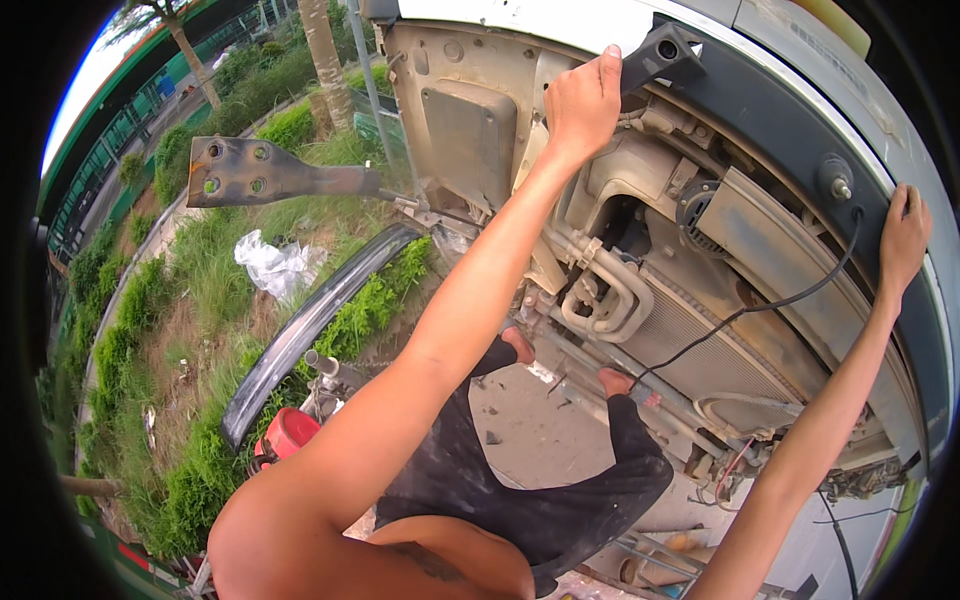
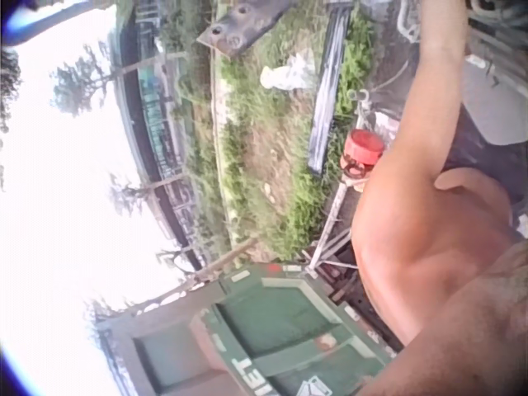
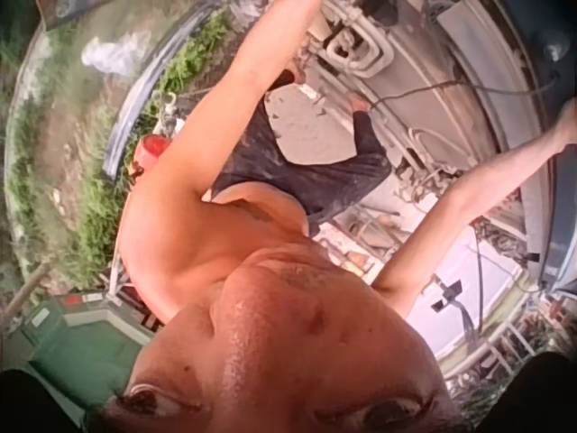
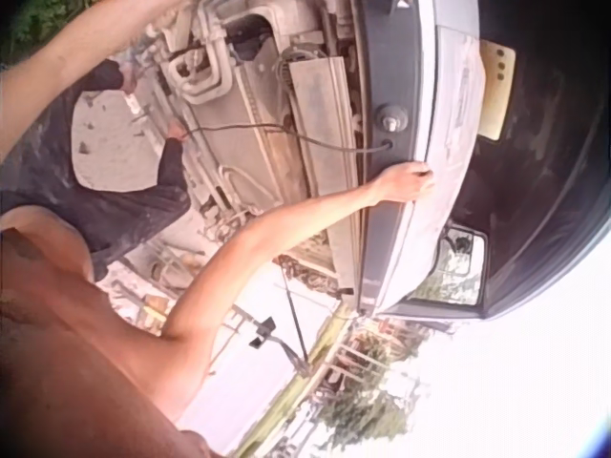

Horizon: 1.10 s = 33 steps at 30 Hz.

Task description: The person stands on a metal frame at the front of a vehicle with the hood open and adjusts a black plastic trim piece along the top edge of the radiator support. He then attaches a metal chain to the vehicle's frame.

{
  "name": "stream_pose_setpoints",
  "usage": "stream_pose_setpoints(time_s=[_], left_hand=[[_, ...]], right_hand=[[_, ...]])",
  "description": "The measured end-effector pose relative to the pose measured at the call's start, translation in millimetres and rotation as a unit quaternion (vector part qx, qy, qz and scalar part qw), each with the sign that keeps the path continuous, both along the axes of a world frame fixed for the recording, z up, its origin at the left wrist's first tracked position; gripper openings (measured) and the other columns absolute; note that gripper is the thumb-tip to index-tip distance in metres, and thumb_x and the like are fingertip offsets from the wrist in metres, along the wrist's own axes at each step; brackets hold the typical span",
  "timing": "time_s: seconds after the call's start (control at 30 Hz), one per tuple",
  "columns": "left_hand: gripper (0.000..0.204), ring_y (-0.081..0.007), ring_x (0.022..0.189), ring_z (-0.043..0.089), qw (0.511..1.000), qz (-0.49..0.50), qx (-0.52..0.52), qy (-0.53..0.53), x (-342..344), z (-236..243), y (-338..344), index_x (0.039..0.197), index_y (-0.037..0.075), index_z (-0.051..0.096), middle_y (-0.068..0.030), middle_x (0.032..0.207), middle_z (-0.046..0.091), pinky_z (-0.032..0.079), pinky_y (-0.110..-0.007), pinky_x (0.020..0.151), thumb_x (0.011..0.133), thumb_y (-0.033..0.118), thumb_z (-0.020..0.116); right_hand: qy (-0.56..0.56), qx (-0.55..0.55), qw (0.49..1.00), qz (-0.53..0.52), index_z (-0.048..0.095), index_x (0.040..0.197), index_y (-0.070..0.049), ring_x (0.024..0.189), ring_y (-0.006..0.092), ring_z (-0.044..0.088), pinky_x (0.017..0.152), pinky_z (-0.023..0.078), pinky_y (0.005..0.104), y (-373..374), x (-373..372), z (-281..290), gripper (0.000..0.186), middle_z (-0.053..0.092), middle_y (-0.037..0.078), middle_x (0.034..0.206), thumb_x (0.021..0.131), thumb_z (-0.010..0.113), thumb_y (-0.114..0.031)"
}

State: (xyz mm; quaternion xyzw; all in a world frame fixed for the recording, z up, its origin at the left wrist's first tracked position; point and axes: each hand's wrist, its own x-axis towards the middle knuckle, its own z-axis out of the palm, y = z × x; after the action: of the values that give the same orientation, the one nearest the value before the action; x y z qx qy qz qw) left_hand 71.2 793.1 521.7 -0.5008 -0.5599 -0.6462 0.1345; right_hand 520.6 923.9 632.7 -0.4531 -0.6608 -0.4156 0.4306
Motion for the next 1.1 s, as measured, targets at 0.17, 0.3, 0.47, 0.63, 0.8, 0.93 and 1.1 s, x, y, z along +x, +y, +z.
stream_pose_setpoints(time_s=[0.17, 0.3, 0.47, 0.63, 0.8, 0.93, 1.1], left_hand=[[0.062, -0.0468, 0.065, 0.056, 1.000, 0.002, 0.007, -0.004, 2, -1, 2, 0.071, 0.002, 0.060, -0.0224, 0.063, 0.058, 0.041, -0.053, 0.061, 0.103, 0.047, 0.032], [0.061, -0.0463, 0.065, 0.056, 1.000, 0.009, 0.009, 0.009, 1, -2, 4, 0.071, 0.002, 0.061, -0.0221, 0.062, 0.058, 0.042, -0.053, 0.061, 0.103, 0.045, 0.032], [0.062, -0.0454, 0.065, 0.057, 1.000, 0.009, 0.006, 0.010, -1, -4, 7, 0.072, 0.002, 0.062, -0.0220, 0.063, 0.060, 0.043, -0.052, 0.061, 0.103, 0.046, 0.031], [0.057, -0.0461, 0.066, 0.058, 0.999, 0.026, 0.020, 0.017, -1, -5, 10, 0.071, 0.004, 0.062, -0.0221, 0.064, 0.060, 0.044, -0.053, 0.063, 0.103, 0.042, 0.035], [0.057, -0.0463, 0.068, 0.059, 1.000, 0.019, 0.006, 0.011, 1, -4, 8, 0.073, 0.004, 0.063, -0.0225, 0.065, 0.061, 0.044, -0.054, 0.064, 0.103, 0.043, 0.034], [0.062, -0.0460, 0.066, 0.057, 1.000, 0.011, 0.012, 0.009, -1, -4, 8, 0.073, 0.002, 0.060, -0.0226, 0.066, 0.060, 0.042, -0.053, 0.062, 0.103, 0.047, 0.030], [0.061, -0.0461, 0.067, 0.057, 1.000, 0.015, 0.015, 0.015, 0, -4, 7, 0.073, 0.002, 0.060, -0.0230, 0.066, 0.060, 0.042, -0.053, 0.062, 0.103, 0.046, 0.030]], right_hand=[[0.012, -0.018, 1.000, -0.003, 0.062, 0.116, -0.003, 0.110, 0.0350, 0.055, 0.094, 0.043, 0.0416, -6, -3, -1, 0.038, 0.061, 0.017, 0.114, 0.101, 0.045, -0.033], [0.016, -0.010, 1.000, -0.013, 0.061, 0.119, -0.004, 0.113, 0.0341, 0.054, 0.096, 0.043, 0.0414, -8, -4, -2, 0.040, 0.061, 0.016, 0.117, 0.101, 0.045, -0.035], [0.030, -0.009, 0.999, -0.033, 0.061, 0.122, -0.006, 0.116, 0.0330, 0.053, 0.098, 0.043, 0.0410, -14, -13, -4, 0.041, 0.060, 0.014, 0.121, 0.100, 0.045, -0.037], [0.034, 0.003, 0.999, -0.029, 0.061, 0.122, -0.007, 0.117, 0.0321, 0.053, 0.097, 0.043, 0.0410, -15, -15, -6, 0.041, 0.060, 0.013, 0.121, 0.100, 0.045, -0.037], [0.035, -0.001, 0.999, -0.033, 0.061, 0.121, -0.007, 0.117, 0.0308, 0.053, 0.096, 0.044, 0.0410, -17, -14, -5, 0.040, 0.061, 0.012, 0.120, 0.100, 0.045, -0.037], [0.039, -0.018, 0.999, -0.032, 0.061, 0.122, -0.005, 0.117, 0.0321, 0.052, 0.098, 0.042, 0.0406, -22, -21, -5, 0.040, 0.061, 0.014, 0.120, 0.100, 0.045, -0.036], [0.036, -0.006, 0.999, -0.024, 0.061, 0.122, -0.004, 0.117, 0.0330, 0.052, 0.099, 0.041, 0.0409, -24, -21, -5, 0.041, 0.060, 0.015, 0.120, 0.101, 0.044, -0.035]])
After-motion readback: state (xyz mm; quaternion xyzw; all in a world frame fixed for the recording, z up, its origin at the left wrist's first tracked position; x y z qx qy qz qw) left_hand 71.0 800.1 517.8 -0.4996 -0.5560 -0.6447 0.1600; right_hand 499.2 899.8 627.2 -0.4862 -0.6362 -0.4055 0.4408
